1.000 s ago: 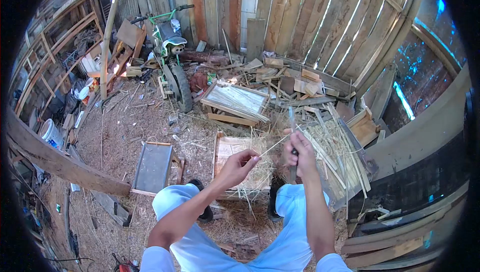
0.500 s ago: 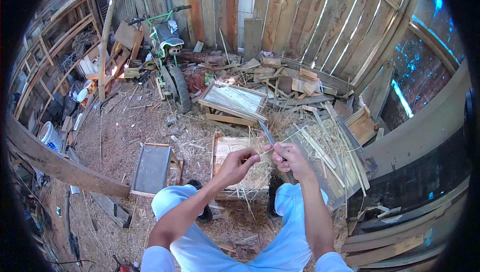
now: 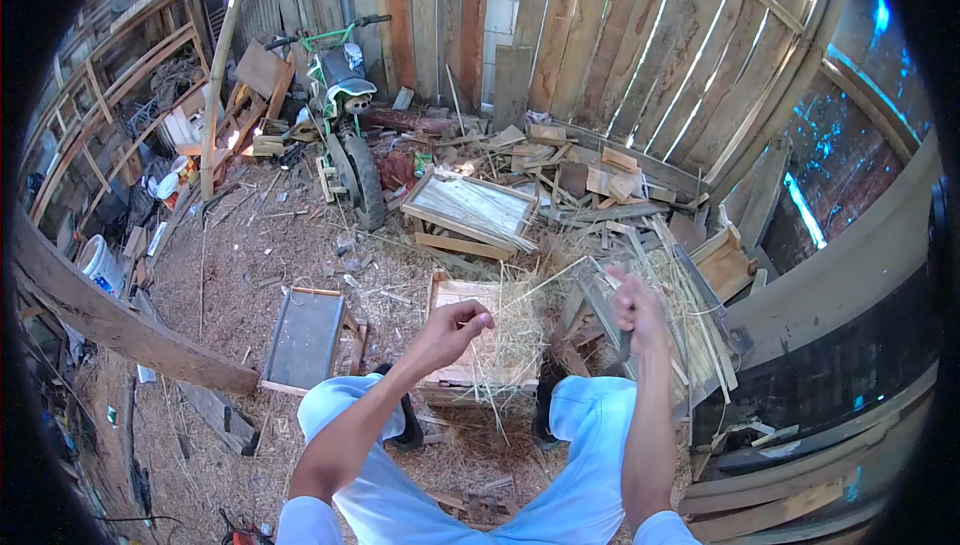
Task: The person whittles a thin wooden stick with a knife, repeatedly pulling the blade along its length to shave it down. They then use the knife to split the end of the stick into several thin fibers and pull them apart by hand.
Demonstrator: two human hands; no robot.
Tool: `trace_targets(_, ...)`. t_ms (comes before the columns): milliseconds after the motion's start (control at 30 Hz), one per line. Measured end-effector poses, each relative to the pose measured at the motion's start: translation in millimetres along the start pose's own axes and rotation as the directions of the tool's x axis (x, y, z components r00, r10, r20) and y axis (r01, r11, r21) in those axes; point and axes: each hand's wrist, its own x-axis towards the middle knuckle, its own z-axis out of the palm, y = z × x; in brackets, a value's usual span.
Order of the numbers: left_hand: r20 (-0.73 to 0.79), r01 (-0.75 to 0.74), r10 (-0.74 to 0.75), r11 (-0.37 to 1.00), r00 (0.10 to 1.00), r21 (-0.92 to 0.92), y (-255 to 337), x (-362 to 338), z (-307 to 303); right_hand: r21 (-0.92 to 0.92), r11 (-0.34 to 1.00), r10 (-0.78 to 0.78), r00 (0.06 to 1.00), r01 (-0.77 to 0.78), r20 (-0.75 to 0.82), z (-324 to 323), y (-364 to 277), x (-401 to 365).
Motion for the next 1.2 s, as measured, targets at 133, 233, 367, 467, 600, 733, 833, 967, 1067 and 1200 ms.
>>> trace_targets(133,-0.027,-0.032,0.034,0.998,0.999,0.053,-0.5,6.8,6.6,-0.230,0.949,0.280,0.913,-0.216,0.298,68.7,13.2,-25.7)
trace_targets(233,0.015,0.039,-0.041,0.992,0.999,0.120,18.7,3.4,13.9,-0.297,0.915,0.368,0.869,-0.275,0.332,89.1,42.2,-23.1)
trace_targets(367,-0.016,-0.046,0.050,0.987,0.999,0.156,26.3,2.1,16.0,-0.242,0.945,0.293,0.902,-0.222,0.317,83.0,33.5,-14.7)
trace_targets(467,-0.032,-0.093,0.100,0.981,0.994,0.168,15.7,5.0,17.1,-0.205,0.958,0.257,0.920,-0.202,0.295,74.8,29.0,-12.4)
trace_targets(600,-0.033,-0.107,0.114,0.982,0.993,0.154,13.1,0.7,10.7,-0.128,0.987,0.118,0.984,-0.101,0.131,41.7,6.4,-1.1)
trace_targets(733,-0.052,-0.135,0.147,0.974,0.988,0.182,7.1,1.7,14.5,-0.124,0.988,0.103,0.993,-0.094,0.064,46.1,14.6,-8.6)
trace_targets(833,-0.042,-0.102,0.115,0.966,0.993,0.237,18.7,1.1,15.3,-0.123,0.969,0.237,0.939,-0.212,0.250,66.4,27.6,-17.3)
trace_targets(967,-0.039,-0.106,0.117,0.971,0.992,0.213,15.0,5.1,19.4,-0.236,0.943,0.304,0.898,-0.236,0.319,80.1,44.7,-16.6)
trace_targets(1067,-0.054,-0.128,0.140,0.974,0.989,0.189,7.0,3.5,12.6,-0.224,0.967,0.145,0.984,-0.119,0.103,44.7,24.2,2.1)
trace_targets(1200,-0.145,-0.125,0.153,0.974,0.978,0.188,2.7,-1.4,-3.2,-0.003,0.998,-0.061,0.988,0.061,-0.139,-9.8,-2.5,6.2)
